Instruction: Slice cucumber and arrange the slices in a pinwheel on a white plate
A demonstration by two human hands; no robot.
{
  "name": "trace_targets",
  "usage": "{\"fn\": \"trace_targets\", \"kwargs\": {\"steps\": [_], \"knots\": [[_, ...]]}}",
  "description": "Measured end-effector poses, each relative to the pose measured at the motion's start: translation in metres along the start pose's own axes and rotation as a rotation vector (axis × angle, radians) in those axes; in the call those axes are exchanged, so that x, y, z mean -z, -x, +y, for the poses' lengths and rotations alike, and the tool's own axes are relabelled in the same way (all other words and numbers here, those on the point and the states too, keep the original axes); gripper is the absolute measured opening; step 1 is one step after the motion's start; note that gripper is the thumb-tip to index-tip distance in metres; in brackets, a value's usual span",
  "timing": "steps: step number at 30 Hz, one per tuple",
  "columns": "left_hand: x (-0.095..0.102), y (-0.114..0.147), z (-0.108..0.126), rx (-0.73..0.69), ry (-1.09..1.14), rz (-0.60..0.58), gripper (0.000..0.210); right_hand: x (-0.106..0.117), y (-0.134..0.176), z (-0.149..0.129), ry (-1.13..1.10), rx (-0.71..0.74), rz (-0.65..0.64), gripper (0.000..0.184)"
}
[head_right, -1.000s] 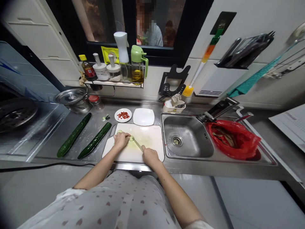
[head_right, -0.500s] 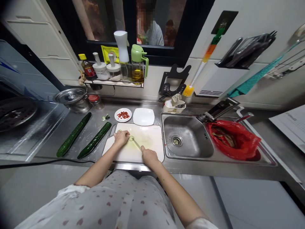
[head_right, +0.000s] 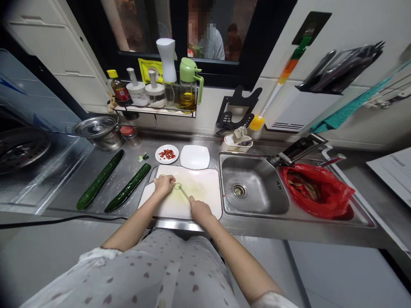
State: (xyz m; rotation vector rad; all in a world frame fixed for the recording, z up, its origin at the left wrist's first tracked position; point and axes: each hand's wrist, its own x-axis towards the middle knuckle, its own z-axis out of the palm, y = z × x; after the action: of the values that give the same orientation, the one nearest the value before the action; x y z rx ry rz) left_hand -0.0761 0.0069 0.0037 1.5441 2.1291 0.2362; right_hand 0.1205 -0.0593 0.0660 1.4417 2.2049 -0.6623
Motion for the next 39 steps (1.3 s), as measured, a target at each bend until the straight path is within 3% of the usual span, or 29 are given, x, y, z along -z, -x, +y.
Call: {"fn": "trace_targets", "kwargs": {"steps": [16,39], "knots": [[0.004,-0.001,0.002,0.001,-0.008,-0.023,0.011,-0.005,-0.022,-0.004,-0.001,0.012,0.066,0.039],[-0.002,-0.006,0.000,0.007,-0.026,-0.013,0.010,-0.007,-0.009,-0.004,0.014,0.003,0.053,0.040]]}}
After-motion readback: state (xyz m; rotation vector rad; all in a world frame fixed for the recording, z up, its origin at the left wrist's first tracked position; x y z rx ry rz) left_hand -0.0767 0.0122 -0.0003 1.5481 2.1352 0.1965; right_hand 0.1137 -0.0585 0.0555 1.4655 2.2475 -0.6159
